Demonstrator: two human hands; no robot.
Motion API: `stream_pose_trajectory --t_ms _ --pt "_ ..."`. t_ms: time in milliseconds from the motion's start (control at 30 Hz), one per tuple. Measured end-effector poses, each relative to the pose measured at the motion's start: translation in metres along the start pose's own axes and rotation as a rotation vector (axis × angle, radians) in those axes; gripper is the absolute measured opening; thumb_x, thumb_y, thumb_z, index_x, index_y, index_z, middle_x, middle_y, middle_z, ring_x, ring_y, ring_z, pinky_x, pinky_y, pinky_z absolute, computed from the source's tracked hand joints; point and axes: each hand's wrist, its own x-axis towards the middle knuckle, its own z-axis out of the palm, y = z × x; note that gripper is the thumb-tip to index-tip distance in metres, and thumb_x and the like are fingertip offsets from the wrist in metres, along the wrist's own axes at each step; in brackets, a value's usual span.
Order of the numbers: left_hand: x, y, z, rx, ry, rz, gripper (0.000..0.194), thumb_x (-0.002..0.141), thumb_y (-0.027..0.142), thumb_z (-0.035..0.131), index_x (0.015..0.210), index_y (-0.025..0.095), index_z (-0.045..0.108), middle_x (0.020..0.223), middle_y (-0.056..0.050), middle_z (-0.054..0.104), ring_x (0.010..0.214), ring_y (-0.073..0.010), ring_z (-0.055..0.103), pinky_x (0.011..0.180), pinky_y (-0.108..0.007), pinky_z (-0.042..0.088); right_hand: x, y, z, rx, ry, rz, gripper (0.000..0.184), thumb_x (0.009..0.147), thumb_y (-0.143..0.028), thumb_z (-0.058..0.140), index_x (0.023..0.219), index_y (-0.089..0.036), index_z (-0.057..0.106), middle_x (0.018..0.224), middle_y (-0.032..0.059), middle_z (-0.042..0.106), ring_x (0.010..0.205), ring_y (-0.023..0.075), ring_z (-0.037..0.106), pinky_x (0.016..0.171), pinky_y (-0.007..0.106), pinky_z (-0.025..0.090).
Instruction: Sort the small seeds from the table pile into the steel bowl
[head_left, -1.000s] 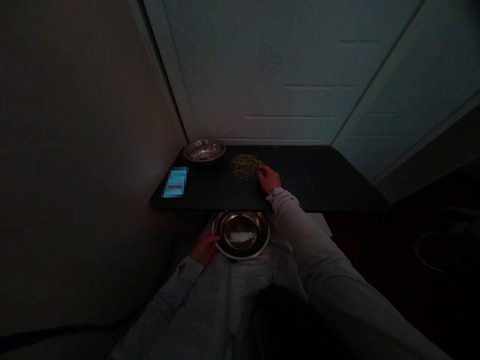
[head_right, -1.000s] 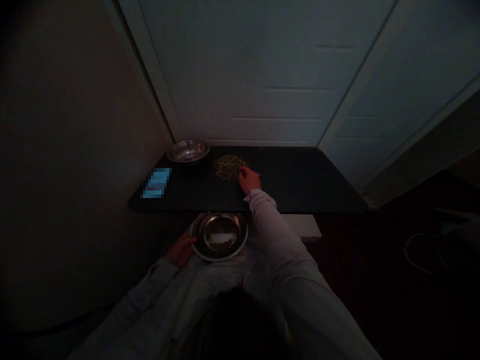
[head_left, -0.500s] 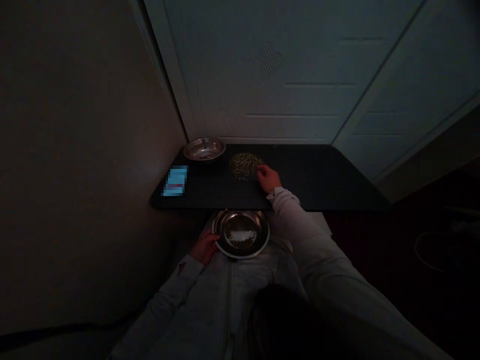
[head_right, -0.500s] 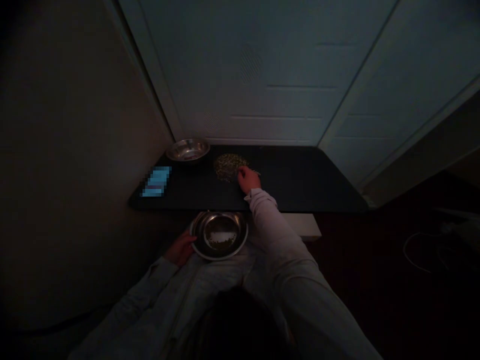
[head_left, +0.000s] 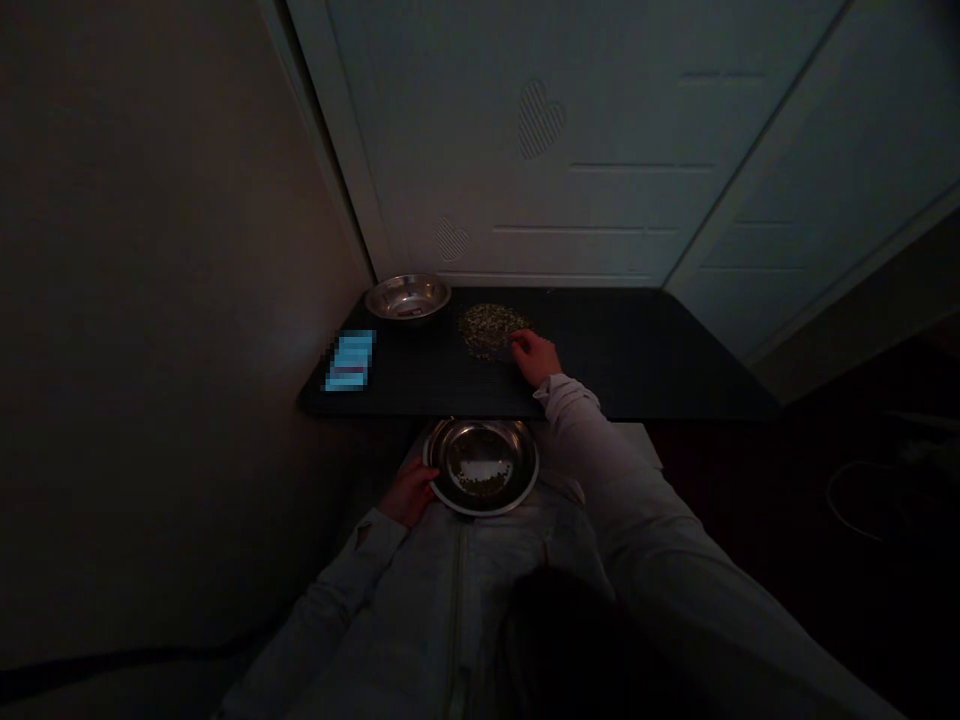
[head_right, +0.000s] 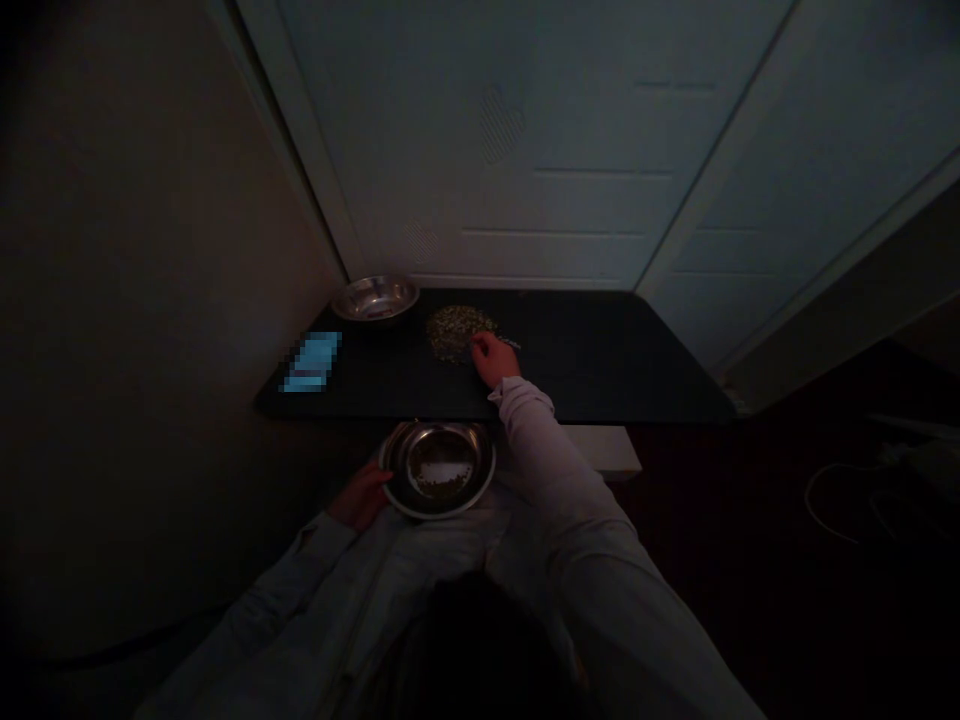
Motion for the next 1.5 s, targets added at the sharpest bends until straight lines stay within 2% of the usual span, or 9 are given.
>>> stream_pose_trajectory --t_ms 133,300,500,733,900,1133,1233,1367,1500 --pt "-0.0006 0.0012 0.0015 0.006 -0.005 -0.004 0.045 0.056 0.009 0.063 0.1 0.017 0.062 0.09 -0.005 0.068 0.087 -0.0213 0.06 0.071 -0.027 0.046 -0.0011 0.0005 0.0005 -0.003 -0.014 -0.004 0.027 0.075 -0.025 0.042 0.094 -0.018 0.061 0.08 0.0029 0.065 0.074 0.0152 0.056 0.073 0.029 0.043" --pt "-0.0006 0.0019 0.0031 -0.002 0.003 -0.009 0.042 0.055 0.008 0.064 0.096 0.018 0.063 0.093 -0.005 0.067 0.091 -0.0222 0.059 0.072 -0.027 0.046 -0.0025 -0.0006 -0.0001 0.007 -0.054 -0.004 0.027 0.075 -0.024 0.043 0.094 -0.017 0.061 0.08 0.0028 0.064 0.073 0.0144 0.056 0.073 0.028 0.043" --pt "0.0017 -0.0028 -0.0019 0.003 0.012 0.003 0.04 0.054 0.01 0.066 0.093 0.017 0.064 0.086 -0.005 0.068 0.089 -0.0229 0.059 0.072 -0.028 0.046 -0.0038 -0.0017 -0.0011 0.021 -0.034 0.02 0.027 0.075 -0.024 0.043 0.094 -0.016 0.061 0.081 0.0039 0.064 0.073 0.0147 0.056 0.072 0.028 0.043" --pt "0.0013 -0.0011 -0.0008 0.014 0.05 -0.025 0.034 0.054 0.008 0.063 0.087 0.017 0.065 0.082 -0.003 0.069 0.08 -0.0193 0.061 0.067 -0.026 0.047 -0.0032 0.0005 0.0006 0.021 -0.067 0.003 0.026 0.074 -0.023 0.044 0.093 -0.016 0.061 0.08 0.003 0.064 0.074 0.0143 0.056 0.074 0.028 0.043" --pt "-0.0008 -0.0002 0.0025 -0.001 0.031 -0.004 0.032 0.056 0.008 0.062 0.086 0.017 0.066 0.08 -0.002 0.069 0.077 -0.0172 0.061 0.067 -0.024 0.047 -0.0031 0.0009 0.0004 0.015 -0.03 0.019 0.025 0.075 -0.023 0.044 0.092 -0.017 0.061 0.078 0.0027 0.064 0.072 0.0143 0.056 0.073 0.028 0.043" --pt "0.0008 -0.0006 0.0013 0.016 0.041 -0.025 0.036 0.055 0.008 0.063 0.09 0.017 0.065 0.081 -0.002 0.068 0.079 -0.0193 0.061 0.066 -0.026 0.047 -0.0046 0.0013 0.0005 0.048 -0.09 0.0 0.025 0.074 -0.022 0.045 0.092 -0.017 0.061 0.077 0.0017 0.063 0.071 0.0134 0.056 0.072 0.027 0.043" --pt "0.0004 -0.0001 0.002 0.013 0.037 -0.021 0.037 0.055 0.009 0.064 0.092 0.017 0.065 0.082 -0.003 0.069 0.079 -0.0193 0.061 0.066 -0.025 0.047 -0.0055 0.001 -0.0002 0.06 -0.073 -0.002 0.026 0.074 -0.023 0.045 0.092 -0.015 0.061 0.078 0.0024 0.064 0.071 0.0135 0.056 0.073 0.027 0.043" --pt "0.0001 -0.0004 0.0023 -0.008 0.017 -0.019 0.037 0.055 0.008 0.064 0.091 0.017 0.064 0.084 -0.003 0.069 0.079 -0.0183 0.061 0.068 -0.025 0.047 -0.006 -0.001 -0.0012 0.024 -0.056 0.022 0.026 0.074 -0.022 0.045 0.093 -0.016 0.061 0.08 0.0027 0.064 0.074 0.0138 0.056 0.073 0.027 0.043" --pt "0.0026 -0.0026 -0.0013 -0.001 0.029 -0.02 0.037 0.055 0.009 0.063 0.09 0.017 0.065 0.082 -0.003 0.068 0.076 -0.0176 0.061 0.067 -0.025 0.047 -0.0059 -0.003 -0.0017 -0.023 -0.101 0.042 0.027 0.075 -0.021 0.045 0.096 -0.015 0.06 0.082 0.0038 0.064 0.074 0.014 0.056 0.073 0.027 0.042"
